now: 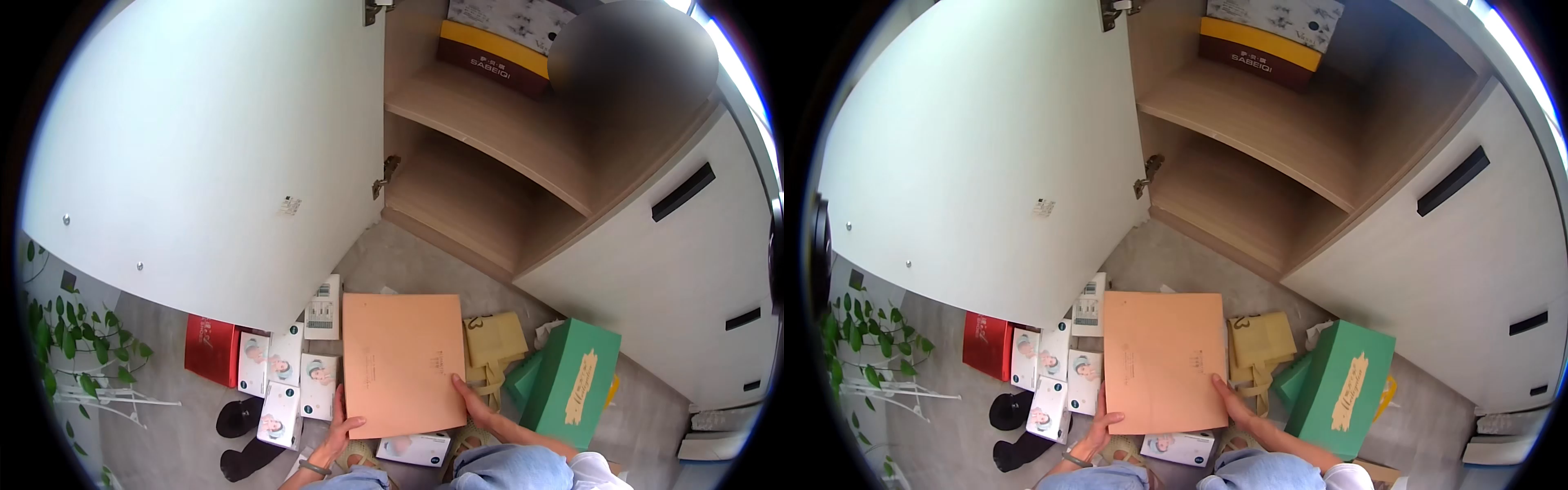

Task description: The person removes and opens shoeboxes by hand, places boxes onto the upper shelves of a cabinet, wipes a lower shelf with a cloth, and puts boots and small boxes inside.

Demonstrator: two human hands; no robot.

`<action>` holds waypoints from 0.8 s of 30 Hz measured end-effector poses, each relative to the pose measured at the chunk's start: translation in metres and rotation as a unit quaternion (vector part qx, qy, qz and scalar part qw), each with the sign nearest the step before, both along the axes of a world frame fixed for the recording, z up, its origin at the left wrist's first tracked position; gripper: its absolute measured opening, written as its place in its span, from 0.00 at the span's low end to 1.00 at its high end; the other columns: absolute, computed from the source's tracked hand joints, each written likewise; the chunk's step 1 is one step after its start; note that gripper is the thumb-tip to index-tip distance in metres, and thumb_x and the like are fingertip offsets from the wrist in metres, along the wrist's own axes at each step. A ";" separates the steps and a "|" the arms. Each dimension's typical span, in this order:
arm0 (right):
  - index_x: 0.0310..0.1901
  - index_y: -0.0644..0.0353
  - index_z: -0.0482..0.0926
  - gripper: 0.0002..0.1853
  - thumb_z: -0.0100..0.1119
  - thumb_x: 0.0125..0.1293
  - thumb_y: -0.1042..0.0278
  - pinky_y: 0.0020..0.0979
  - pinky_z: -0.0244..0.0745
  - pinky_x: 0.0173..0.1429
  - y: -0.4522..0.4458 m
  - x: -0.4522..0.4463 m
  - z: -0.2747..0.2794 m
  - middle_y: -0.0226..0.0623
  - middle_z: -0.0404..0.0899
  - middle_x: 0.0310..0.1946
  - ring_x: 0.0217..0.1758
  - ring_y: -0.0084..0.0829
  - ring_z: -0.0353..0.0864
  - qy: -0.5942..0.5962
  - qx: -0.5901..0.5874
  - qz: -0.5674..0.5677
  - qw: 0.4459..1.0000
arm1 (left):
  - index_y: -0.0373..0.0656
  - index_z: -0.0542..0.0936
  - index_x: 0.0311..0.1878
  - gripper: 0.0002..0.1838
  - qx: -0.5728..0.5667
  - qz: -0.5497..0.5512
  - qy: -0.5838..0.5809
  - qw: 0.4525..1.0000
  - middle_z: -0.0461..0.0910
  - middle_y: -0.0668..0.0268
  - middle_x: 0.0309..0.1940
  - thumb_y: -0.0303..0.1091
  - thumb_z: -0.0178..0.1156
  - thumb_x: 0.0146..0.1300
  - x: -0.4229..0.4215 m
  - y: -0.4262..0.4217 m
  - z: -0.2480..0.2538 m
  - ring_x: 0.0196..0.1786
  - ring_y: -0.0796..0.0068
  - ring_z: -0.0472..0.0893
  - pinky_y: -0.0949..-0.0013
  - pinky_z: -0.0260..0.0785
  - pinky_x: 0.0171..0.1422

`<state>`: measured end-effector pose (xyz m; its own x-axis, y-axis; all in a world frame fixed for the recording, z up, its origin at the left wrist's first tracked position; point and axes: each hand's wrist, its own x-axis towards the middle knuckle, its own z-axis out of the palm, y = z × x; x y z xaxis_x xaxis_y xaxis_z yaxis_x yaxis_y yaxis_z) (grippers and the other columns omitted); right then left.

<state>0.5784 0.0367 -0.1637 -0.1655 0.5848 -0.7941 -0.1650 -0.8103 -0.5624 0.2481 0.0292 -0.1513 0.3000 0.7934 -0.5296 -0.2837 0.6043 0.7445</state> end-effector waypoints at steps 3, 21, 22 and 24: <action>0.76 0.61 0.51 0.45 0.46 0.71 0.33 0.34 0.51 0.78 -0.001 0.002 0.026 0.43 0.56 0.75 0.77 0.36 0.55 -0.030 0.054 0.030 0.998 | 0.43 0.41 0.79 0.56 0.031 0.039 0.004 0.999 0.49 0.53 0.77 0.34 0.67 0.52 0.009 0.009 0.025 0.79 0.59 0.51 0.59 0.48 0.79; 0.67 0.52 0.66 0.37 0.62 0.59 0.44 0.48 0.55 0.74 0.154 0.056 0.090 0.37 0.67 0.67 0.71 0.37 0.63 -0.024 0.266 -0.361 0.894 | 0.49 0.39 0.80 0.49 0.183 -0.096 -0.149 0.967 0.37 0.68 0.81 0.46 0.60 0.67 0.093 0.215 0.089 0.82 0.69 0.40 0.50 0.46 0.80; 0.68 0.52 0.66 0.39 0.62 0.59 0.40 0.52 0.53 0.75 0.161 0.052 0.093 0.39 0.64 0.68 0.72 0.39 0.60 0.007 0.202 -0.372 0.906 | 0.50 0.38 0.80 0.48 0.204 -0.077 -0.146 0.965 0.37 0.68 0.81 0.43 0.60 0.68 0.097 0.217 0.082 0.82 0.69 0.39 0.49 0.46 0.80; 0.68 0.53 0.65 0.41 0.62 0.59 0.36 0.57 0.52 0.75 0.165 0.052 0.087 0.40 0.61 0.69 0.73 0.42 0.58 0.037 0.137 -0.378 0.915 | 0.50 0.38 0.80 0.48 0.225 -0.055 -0.143 0.962 0.37 0.68 0.81 0.40 0.59 0.68 0.100 0.214 0.072 0.82 0.70 0.38 0.49 0.46 0.80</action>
